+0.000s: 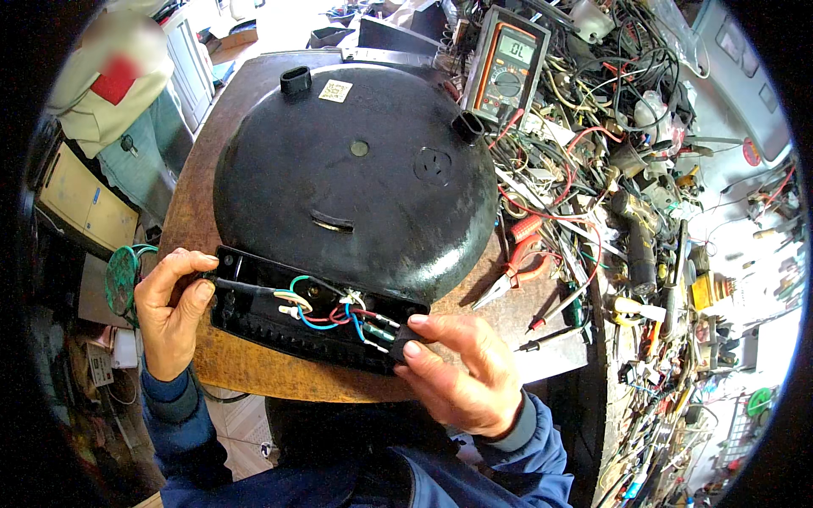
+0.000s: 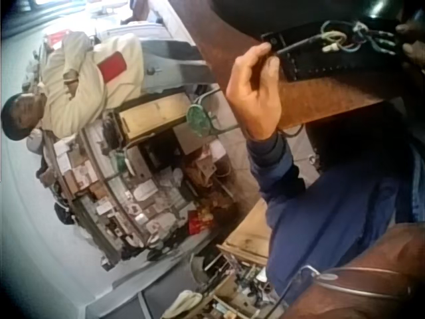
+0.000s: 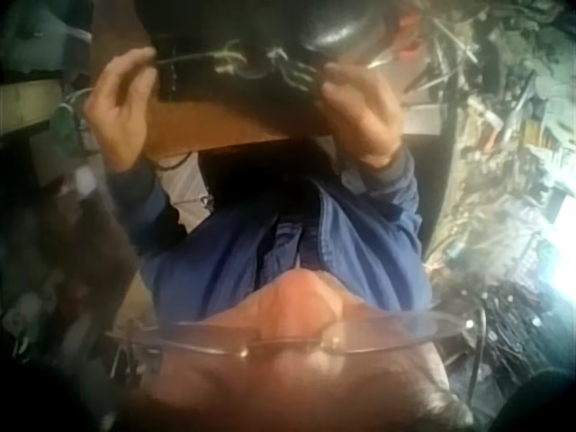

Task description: The person repairs a small electronic device by manipulating wires and components inside a black casing. They use a screwdriver to adjust connections and a multimeter to test the circuit.

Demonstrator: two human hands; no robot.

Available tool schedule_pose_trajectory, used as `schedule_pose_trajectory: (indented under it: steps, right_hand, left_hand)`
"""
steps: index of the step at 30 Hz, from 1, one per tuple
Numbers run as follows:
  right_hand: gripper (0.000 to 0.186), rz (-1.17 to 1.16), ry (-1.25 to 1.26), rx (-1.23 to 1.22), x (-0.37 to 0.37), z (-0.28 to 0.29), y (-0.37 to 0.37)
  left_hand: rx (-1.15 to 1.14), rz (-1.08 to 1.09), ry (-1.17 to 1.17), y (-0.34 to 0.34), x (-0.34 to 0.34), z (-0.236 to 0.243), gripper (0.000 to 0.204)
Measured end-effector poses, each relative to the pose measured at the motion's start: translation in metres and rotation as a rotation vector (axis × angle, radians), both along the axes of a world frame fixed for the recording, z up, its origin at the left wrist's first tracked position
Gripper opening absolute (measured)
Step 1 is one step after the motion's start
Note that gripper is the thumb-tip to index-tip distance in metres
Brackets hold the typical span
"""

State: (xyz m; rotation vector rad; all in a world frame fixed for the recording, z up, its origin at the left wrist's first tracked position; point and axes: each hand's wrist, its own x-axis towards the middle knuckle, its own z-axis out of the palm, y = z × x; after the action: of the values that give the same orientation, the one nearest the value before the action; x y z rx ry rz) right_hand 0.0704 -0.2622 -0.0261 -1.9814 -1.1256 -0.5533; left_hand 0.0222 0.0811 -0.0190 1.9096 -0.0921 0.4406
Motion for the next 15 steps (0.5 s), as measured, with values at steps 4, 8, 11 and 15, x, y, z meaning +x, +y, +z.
schedule_pose_trajectory:
  steps: [4,8,11,15]
  right_hand:
    - [0.056,0.014,0.124,0.014,0.0,0.008,0.001]
    - [0.057,0.012,0.12,0.068,-0.001,-0.003,0.003]
    - [0.056,0.02,0.098,0.061,0.0,-0.001,0.004]
    - [0.051,-0.004,0.136,0.086,-0.002,0.0,0.003]
  left_hand:
    - [0.015,0.005,-0.013,0.0,0.0,-0.001,0.016]
    - [0.014,-0.02,-0.033,0.002,0.001,-0.003,0.016]
    - [0.004,0.011,-0.026,0.001,-0.001,-0.003,0.016]
    - [0.007,0.015,-0.017,0.0,0.0,-0.002,0.018]
